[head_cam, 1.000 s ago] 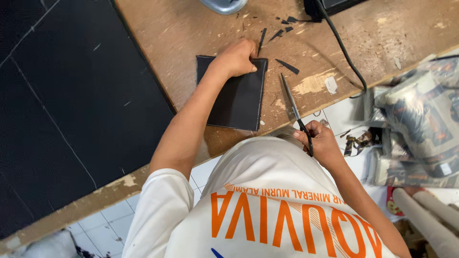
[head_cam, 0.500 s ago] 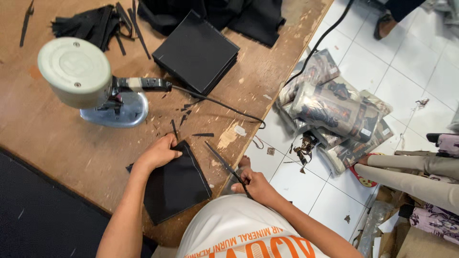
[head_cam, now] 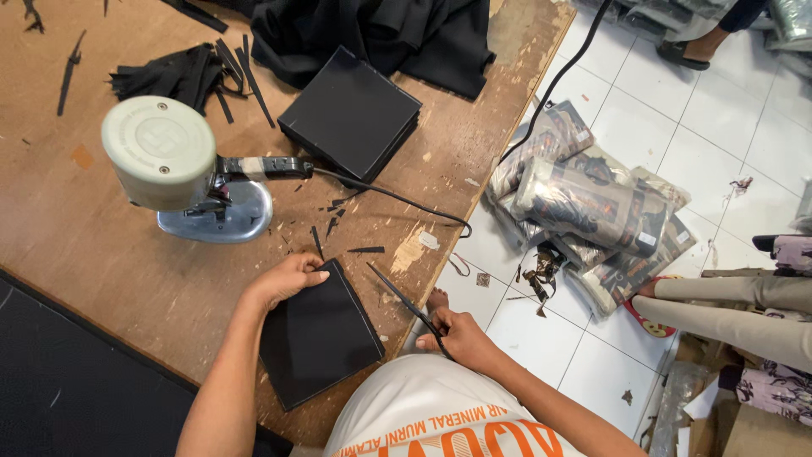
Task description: The person uses scissors to trim the edges of a small black fabric piece on a wooden workbench. They repeatedly cut along the sides, remove excess strips, and stack the finished pieces. The person also handles a larger black fabric sheet, smoothing it on the table.
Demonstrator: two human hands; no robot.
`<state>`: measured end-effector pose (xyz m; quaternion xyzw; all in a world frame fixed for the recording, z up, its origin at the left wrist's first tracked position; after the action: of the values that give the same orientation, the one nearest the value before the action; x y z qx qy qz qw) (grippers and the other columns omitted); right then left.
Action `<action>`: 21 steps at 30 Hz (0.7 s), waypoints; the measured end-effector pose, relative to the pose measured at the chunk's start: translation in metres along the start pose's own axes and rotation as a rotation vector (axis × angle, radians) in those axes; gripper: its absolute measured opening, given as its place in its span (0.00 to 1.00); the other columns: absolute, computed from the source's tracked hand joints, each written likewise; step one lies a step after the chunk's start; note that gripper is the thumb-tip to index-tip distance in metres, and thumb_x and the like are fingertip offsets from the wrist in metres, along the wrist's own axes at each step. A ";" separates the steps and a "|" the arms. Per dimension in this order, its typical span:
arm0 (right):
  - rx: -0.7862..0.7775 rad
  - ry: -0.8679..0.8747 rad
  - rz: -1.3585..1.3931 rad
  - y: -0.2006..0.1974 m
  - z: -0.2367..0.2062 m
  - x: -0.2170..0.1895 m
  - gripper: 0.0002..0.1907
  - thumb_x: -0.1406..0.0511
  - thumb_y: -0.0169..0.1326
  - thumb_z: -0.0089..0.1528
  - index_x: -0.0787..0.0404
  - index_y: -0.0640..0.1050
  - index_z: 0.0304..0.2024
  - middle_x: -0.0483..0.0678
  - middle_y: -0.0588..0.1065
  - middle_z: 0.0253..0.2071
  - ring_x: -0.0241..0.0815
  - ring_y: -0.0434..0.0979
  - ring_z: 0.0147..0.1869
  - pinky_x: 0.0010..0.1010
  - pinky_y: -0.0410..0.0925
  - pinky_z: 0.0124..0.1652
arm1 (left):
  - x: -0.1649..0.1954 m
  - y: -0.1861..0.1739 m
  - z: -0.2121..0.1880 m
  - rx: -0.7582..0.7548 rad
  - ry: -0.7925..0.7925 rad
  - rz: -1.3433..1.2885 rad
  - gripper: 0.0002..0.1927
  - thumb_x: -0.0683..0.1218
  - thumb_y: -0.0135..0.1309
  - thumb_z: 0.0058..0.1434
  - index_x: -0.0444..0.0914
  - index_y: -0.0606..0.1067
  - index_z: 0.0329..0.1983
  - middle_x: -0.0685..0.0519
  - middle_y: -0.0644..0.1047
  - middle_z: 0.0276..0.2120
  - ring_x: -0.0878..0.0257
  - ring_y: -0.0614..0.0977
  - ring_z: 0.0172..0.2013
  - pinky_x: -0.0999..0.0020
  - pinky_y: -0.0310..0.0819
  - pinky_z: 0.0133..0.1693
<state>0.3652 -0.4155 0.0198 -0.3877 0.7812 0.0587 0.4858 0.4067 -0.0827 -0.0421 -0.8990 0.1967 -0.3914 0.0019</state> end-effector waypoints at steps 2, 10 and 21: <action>0.005 -0.015 -0.028 0.001 0.000 -0.004 0.25 0.51 0.71 0.51 0.64 0.75 0.28 0.47 0.70 0.19 0.37 0.67 0.25 0.33 0.63 0.26 | -0.006 -0.001 -0.001 -0.013 -0.039 -0.016 0.17 0.46 0.61 0.58 0.34 0.78 0.48 0.49 0.84 0.39 0.61 0.83 0.41 0.68 0.75 0.47; 0.014 -0.065 -0.055 0.007 -0.002 -0.010 0.27 0.51 0.72 0.50 0.66 0.75 0.27 0.49 0.70 0.19 0.38 0.68 0.25 0.34 0.63 0.26 | -0.003 -0.001 -0.006 -0.026 0.064 -0.044 0.10 0.41 0.62 0.58 0.32 0.78 0.41 0.52 0.81 0.35 0.64 0.79 0.36 0.70 0.73 0.43; 0.030 -0.095 -0.061 0.018 -0.009 -0.007 0.26 0.52 0.72 0.50 0.65 0.75 0.28 0.49 0.70 0.18 0.37 0.68 0.23 0.34 0.63 0.24 | 0.002 0.005 -0.032 -0.044 0.187 -0.140 0.08 0.36 0.57 0.60 0.33 0.75 0.43 0.53 0.81 0.38 0.66 0.80 0.40 0.71 0.73 0.46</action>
<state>0.3489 -0.4033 0.0250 -0.4009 0.7458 0.0506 0.5296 0.3837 -0.0836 -0.0195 -0.8699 0.1414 -0.4683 -0.0634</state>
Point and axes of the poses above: each hand's wrist, its own z-axis towards the middle knuckle, its own y-axis out of the palm, x = y × z, the point moved 10 cm from there along z, towards the middle knuckle
